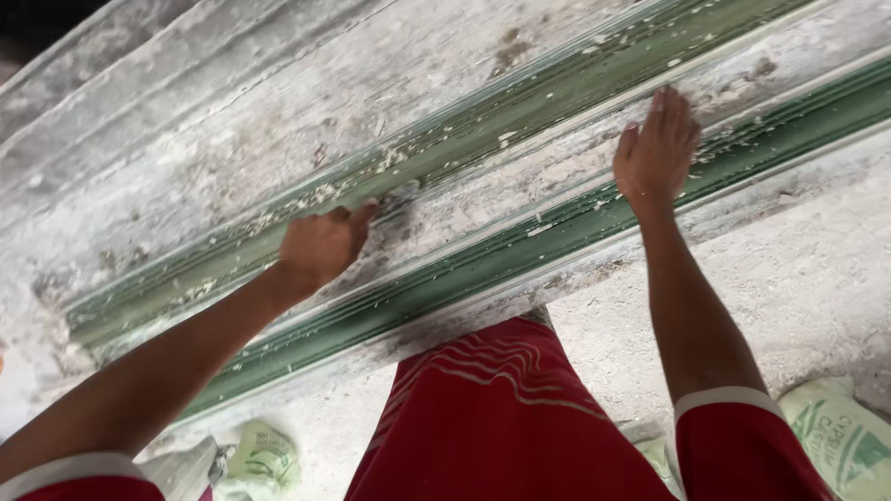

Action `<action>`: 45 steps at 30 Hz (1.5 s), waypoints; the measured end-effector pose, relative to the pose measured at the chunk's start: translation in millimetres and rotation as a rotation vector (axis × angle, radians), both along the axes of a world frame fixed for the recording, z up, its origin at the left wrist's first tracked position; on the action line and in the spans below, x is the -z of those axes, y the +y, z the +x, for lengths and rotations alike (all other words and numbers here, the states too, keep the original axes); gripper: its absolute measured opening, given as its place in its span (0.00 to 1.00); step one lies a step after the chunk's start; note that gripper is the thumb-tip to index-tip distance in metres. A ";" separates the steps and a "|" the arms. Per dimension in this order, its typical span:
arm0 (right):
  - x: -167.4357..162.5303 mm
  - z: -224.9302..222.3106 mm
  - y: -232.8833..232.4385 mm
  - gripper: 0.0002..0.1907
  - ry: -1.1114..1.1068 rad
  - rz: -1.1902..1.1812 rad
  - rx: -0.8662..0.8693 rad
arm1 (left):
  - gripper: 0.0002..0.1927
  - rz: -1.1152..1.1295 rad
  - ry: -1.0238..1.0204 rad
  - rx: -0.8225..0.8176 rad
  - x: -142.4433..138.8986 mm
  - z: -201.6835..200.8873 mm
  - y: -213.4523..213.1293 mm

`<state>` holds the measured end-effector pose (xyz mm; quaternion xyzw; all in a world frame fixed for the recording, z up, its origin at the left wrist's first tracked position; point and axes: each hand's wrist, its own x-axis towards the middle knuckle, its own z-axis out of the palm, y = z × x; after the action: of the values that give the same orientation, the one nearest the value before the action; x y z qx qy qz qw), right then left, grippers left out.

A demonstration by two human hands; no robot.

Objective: The person scrapes dried plaster residue off long green decorative molding strips with a small knife, running the blade along the grooves and brushing loosened debris off the strips as they work along each piece.

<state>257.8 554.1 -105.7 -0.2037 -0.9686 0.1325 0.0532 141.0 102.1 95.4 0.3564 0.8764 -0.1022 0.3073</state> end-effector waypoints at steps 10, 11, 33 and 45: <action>-12.8 -0.8 -1.9 0.34 -0.046 -0.019 0.032 | 0.26 0.482 0.166 0.199 99.6 -18.1 132.6; -12.9 -0.7 -1.9 0.33 -0.047 -0.018 0.037 | 0.28 0.280 0.025 0.104 82.0 -15.3 101.1; -26.4 -19.2 301.2 0.24 0.222 0.061 -0.283 | 0.28 -0.008 0.065 0.081 28.7 -20.5 278.3; -13.6 -38.9 338.0 0.34 -0.050 -0.042 -0.064 | 0.25 0.115 0.232 0.206 27.8 -16.0 298.8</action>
<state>218.9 892.1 -92.1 -0.1771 -0.9726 0.1495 0.0207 125.0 400.9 67.5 0.4470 0.8693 -0.1235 0.1711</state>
